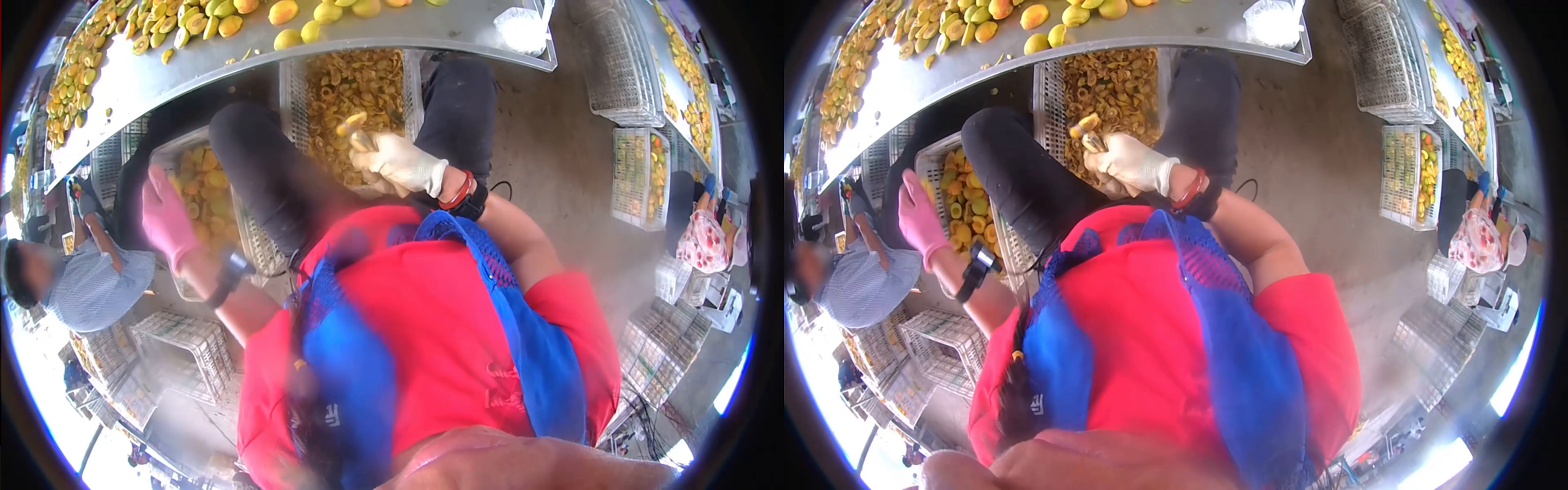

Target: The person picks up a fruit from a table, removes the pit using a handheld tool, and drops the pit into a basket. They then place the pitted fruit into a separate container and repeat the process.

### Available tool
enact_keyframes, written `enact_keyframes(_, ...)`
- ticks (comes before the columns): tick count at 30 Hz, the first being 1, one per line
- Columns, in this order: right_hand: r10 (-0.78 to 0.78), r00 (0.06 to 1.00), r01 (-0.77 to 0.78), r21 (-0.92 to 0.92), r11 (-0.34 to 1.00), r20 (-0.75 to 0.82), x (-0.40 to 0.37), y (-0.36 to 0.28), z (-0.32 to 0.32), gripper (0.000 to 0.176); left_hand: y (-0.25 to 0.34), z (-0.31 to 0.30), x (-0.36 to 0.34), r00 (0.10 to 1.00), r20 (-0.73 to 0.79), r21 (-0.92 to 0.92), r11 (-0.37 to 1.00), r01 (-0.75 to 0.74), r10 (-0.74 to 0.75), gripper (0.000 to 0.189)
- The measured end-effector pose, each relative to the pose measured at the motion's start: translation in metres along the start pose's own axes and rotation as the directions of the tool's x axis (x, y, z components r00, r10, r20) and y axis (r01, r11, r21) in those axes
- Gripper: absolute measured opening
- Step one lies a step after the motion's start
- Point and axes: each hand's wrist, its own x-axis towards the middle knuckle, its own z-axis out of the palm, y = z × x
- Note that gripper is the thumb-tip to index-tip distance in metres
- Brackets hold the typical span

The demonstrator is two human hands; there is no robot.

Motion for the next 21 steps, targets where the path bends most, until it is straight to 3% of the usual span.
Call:
enact_keyframes(2, -0.017, 0.999, 0.019, -0.057, 0.998, 0.038, 0.013, 0.016, -0.013, 0.01, -0.046, -0.008, 0.019, 0.943, 0.196, 0.362, 0.913, 0.185, -0.269, 0.07)
enact_keyframes(4, -0.097, 0.994, 0.098, -0.021, 0.995, 0.043, 0.015, 0.017, -0.013, 0.011, -0.089, -0.003, 0.028, 0.936, 0.161, 0.4, 0.887, 0.229, -0.314, 0.067)
enact_keyframes(5, -0.116, 0.993, 0.115, -0.017, 0.993, -0.039, 0.015, 0.013, -0.01, 0.01, -0.103, 0.002, 0.033, 0.932, 0.144, 0.417, 0.874, 0.249, -0.334, 0.065)
enact_keyframes(8, -0.013, 0.998, 0.011, -0.026, 1.0, -0.066, 0.003, -0.009, -0.006, 0.011, -0.041, 0.015, 0.027, 0.999, 0.025, 0.038, 0.998, 0.041, -0.042, 0.061)
enact_keyframes(10, -0.087, 0.992, 0.073, -0.155, 0.985, -0.09, 0.006, -0.005, -0.007, 0.01, 0.018, 0.039, 0.032, 0.985, 0.156, -0.299, 0.954, -0.026, 0.076, 0.058)
enact_keyframes(11, -0.126, 0.987, 0.102, -0.22, 0.97, -0.1, 0.007, -0.003, -0.007, 0.01, 0.037, 0.062, 0.048, 0.961, 0.147, -0.19, 0.96, -0.205, 0.234, 0.058)
enact_keyframes(12, -0.13, 0.984, 0.095, -0.269, 0.958, -0.118, 0.005, -0.004, -0.006, 0.01, 0.066, 0.081, 0.051, 0.947, 0.201, -0.327, 0.928, -0.177, 0.251, 0.059)
enact_keyframes(14, -0.143, 0.978, 0.078, -0.367, 0.927, -0.153, 0.001, -0.009, -0.003, 0.01, 0.111, 0.128, 0.074, 0.881, 0.246, -0.078, 0.914, -0.397, 0.404, 0.064)
enact_keyframes(15, -0.196, 0.972, 0.138, -0.354, 0.925, -0.132, 0.009, 0.002, -0.009, 0.012, 0.13, 0.153, 0.089, 0.828, 0.25, 0.063, 0.845, -0.532, 0.502, 0.065)
enact_keyframes(17, -0.177, 0.971, 0.115, -0.332, 0.936, -0.163, 0.004, -0.004, -0.008, 0.013, 0.177, 0.176, 0.095, 0.772, 0.48, 0.166, 0.82, -0.547, 0.417, 0.066)
enact_keyframes(20, -0.145, 0.97, 0.078, -0.315, 0.946, -0.195, 0.002, -0.008, -0.013, 0.015, 0.2, 0.234, 0.123, 0.577, 0.755, 0.119, 0.799, -0.59, 0.313, 0.064)
enact_keyframes(21, -0.137, 0.969, 0.071, -0.302, 0.951, -0.204, 0.0, -0.011, -0.012, 0.016, 0.204, 0.238, 0.121, 0.603, 0.733, 0.163, 0.78, -0.604, 0.314, 0.063)
